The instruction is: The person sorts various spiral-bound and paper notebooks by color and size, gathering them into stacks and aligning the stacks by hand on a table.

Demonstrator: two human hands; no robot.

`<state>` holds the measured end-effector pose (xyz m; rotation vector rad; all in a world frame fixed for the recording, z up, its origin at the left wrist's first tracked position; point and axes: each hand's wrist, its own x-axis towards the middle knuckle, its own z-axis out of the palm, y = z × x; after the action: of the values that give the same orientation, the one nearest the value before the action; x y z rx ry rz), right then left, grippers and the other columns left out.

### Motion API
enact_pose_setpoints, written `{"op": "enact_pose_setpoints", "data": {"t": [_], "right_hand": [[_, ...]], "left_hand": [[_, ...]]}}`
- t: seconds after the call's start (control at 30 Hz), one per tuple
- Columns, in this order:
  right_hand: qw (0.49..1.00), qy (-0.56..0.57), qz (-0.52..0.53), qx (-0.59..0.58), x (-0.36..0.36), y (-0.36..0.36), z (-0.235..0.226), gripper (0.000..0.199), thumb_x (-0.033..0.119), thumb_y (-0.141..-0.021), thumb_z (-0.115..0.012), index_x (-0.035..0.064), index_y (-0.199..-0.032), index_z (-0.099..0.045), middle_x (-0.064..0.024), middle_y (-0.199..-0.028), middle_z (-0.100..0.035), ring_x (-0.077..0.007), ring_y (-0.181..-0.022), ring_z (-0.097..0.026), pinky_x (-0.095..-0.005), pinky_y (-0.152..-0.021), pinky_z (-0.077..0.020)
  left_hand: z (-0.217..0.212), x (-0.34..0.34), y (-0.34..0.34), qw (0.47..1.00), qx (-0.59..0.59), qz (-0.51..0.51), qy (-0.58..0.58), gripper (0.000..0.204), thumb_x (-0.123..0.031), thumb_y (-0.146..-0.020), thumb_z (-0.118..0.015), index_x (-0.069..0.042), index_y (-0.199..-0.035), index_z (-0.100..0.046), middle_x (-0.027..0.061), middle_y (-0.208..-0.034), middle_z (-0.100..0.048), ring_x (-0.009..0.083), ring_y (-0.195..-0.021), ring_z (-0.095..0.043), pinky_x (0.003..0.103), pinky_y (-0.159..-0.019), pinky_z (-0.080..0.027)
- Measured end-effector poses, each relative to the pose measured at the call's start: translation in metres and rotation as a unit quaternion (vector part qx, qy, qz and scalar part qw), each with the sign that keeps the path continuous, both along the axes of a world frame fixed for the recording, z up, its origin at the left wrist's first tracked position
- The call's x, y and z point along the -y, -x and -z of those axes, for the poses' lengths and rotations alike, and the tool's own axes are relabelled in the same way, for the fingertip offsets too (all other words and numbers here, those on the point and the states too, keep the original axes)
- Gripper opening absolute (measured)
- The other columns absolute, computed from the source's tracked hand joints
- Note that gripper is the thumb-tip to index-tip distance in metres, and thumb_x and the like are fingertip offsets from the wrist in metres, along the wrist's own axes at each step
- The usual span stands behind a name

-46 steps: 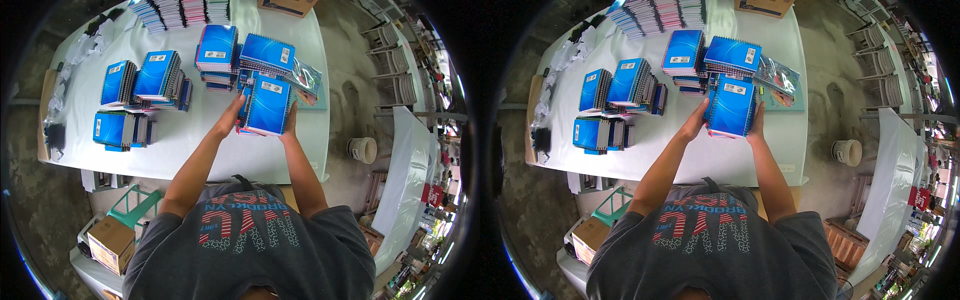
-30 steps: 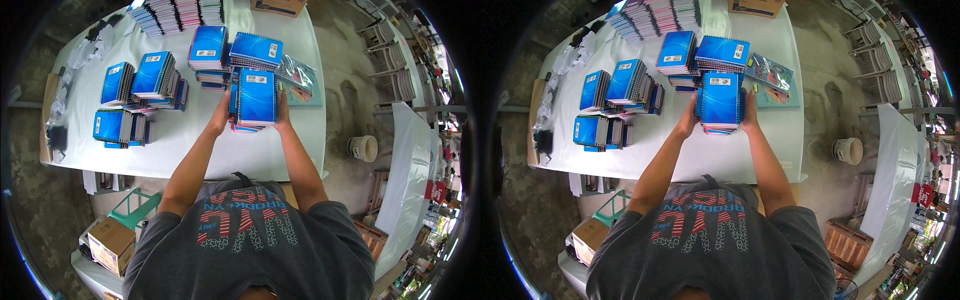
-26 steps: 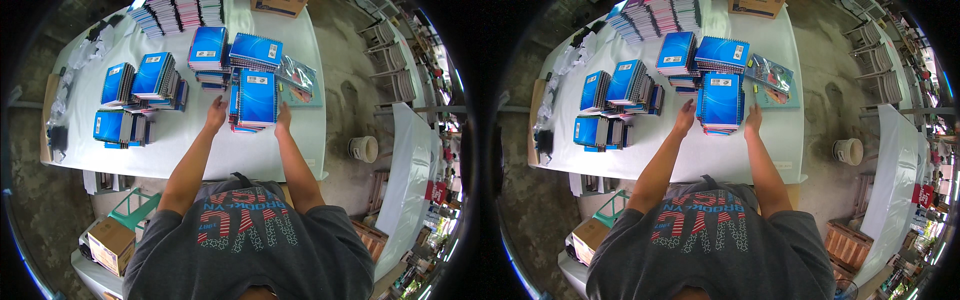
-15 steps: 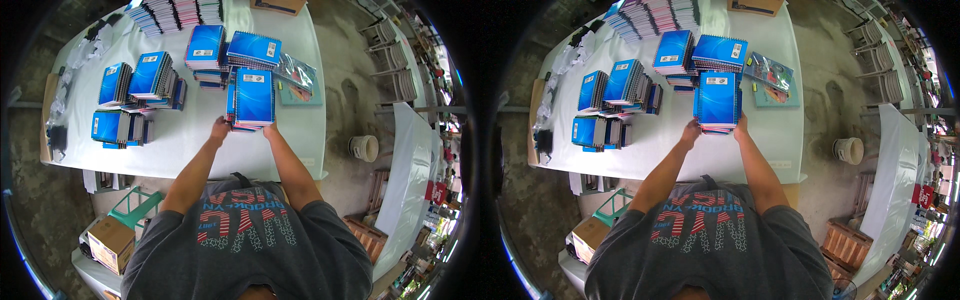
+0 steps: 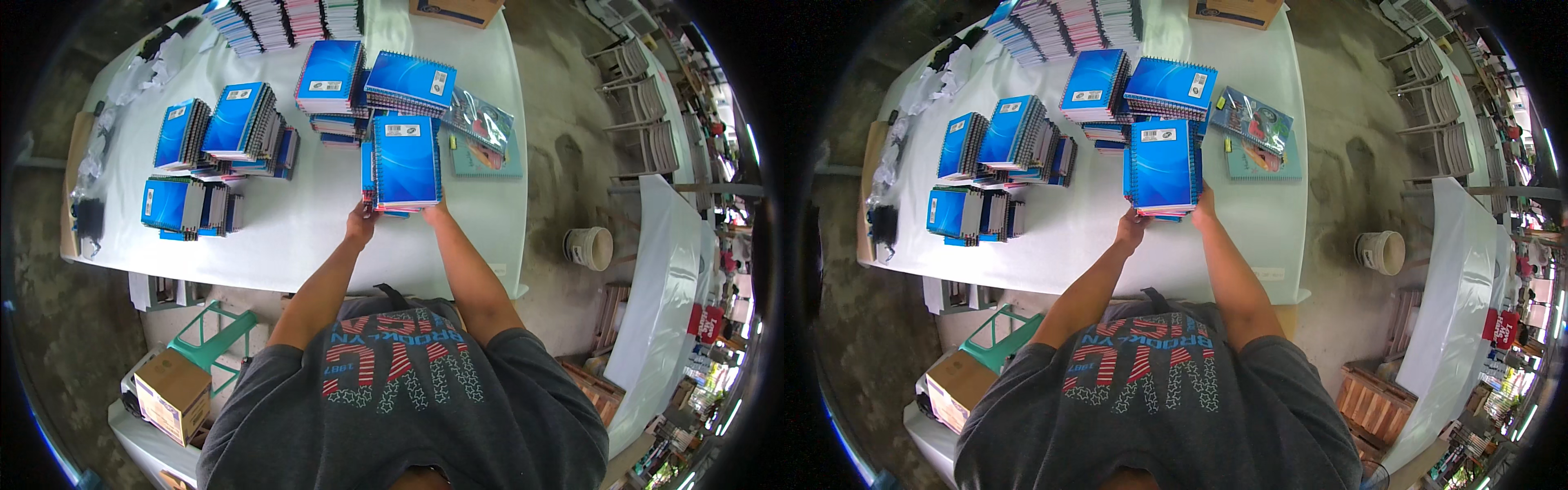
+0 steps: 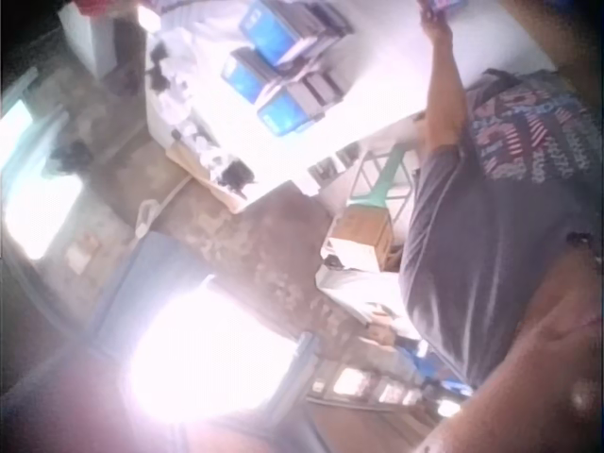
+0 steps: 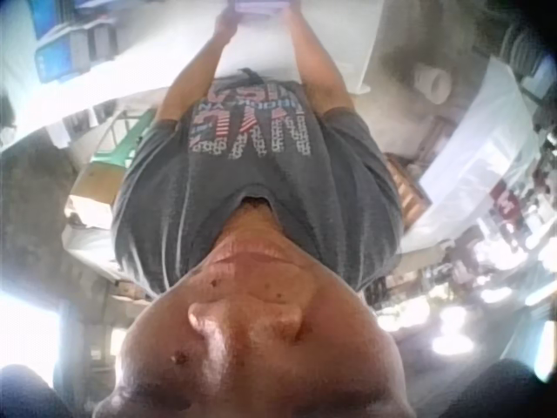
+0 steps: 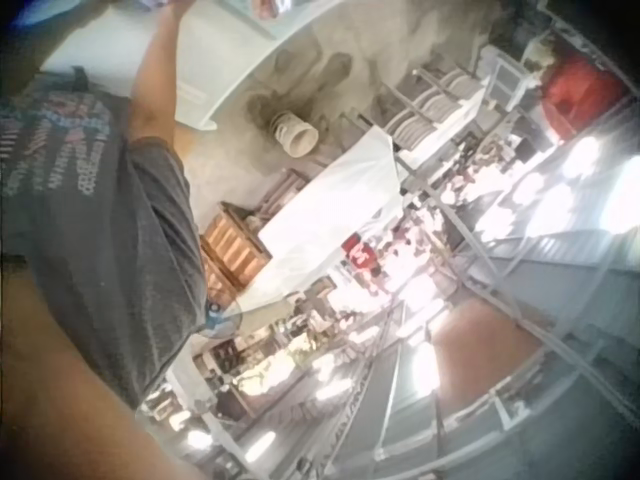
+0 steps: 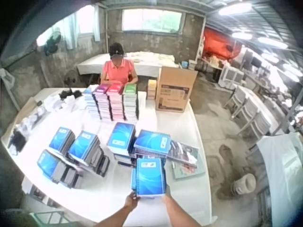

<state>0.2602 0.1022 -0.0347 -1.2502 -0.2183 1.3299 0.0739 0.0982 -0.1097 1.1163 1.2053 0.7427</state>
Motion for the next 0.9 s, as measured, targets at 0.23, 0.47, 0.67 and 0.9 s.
{"op": "enact_pose_setpoints", "data": {"t": [0.23, 0.47, 0.67, 0.9], "right_hand": [[0.991, -0.056, 0.022, 0.123, 0.006, 0.005, 0.014, 0.033, 0.019, -0.095, -0.041, 0.0028, -0.121, -0.05, -0.0058, -0.102, -0.062, -0.0155, -0.09, -0.06, -0.0301, -0.078, -0.0485], [1.0, -0.009, 0.025, 0.012, 0.001, 0.021, -0.018, 0.038, 0.03, -0.096, -0.04, 0.0042, -0.121, -0.05, -0.0052, -0.102, -0.061, -0.0153, -0.092, -0.059, -0.0285, -0.081, -0.0468], [0.98, -0.03, 0.093, 0.172, -0.012, -0.006, -0.029, 0.06, 0.047, -0.094, -0.035, 0.0012, -0.132, -0.038, -0.0147, -0.131, -0.044, -0.0246, -0.123, -0.04, -0.0353, -0.102, -0.0301], [0.964, -0.233, -0.039, 0.121, 0.005, 0.008, -0.14, 0.085, 0.065, -0.089, -0.02, 0.0005, -0.143, -0.013, -0.0119, -0.151, -0.012, -0.0261, -0.139, -0.01, -0.0352, -0.112, -0.0088]], "left_hand": [[-0.022, 0.004, -0.015, 0.999, -0.052, -0.002, 0.015, 0.034, -0.02, -0.081, -0.068, -0.007, -0.109, -0.055, 0.006, -0.093, -0.064, 0.0166, -0.084, -0.058, 0.03, -0.075, -0.045], [-0.021, -0.002, 0.001, 0.998, -0.063, -0.002, 0.029, 0.031, -0.017, -0.082, -0.066, -0.005, -0.109, -0.056, 0.007, -0.094, -0.065, 0.0174, -0.087, -0.058, 0.029, -0.077, -0.044], [-0.053, -0.029, 0.032, 0.976, 0.053, -0.208, -0.034, 0.049, -0.019, -0.09, -0.048, 0.001, -0.134, -0.035, 0.0169, -0.132, -0.043, 0.0243, -0.119, -0.045, 0.033, -0.098, -0.035], [-0.244, -0.055, -0.005, 0.98, 0.146, 0.014, -0.136, 0.064, -0.037, -0.094, -0.04, 0.005, -0.139, -0.024, 0.0218, -0.143, -0.028, 0.0285, -0.133, -0.027, 0.035, -0.109, -0.02]]}}
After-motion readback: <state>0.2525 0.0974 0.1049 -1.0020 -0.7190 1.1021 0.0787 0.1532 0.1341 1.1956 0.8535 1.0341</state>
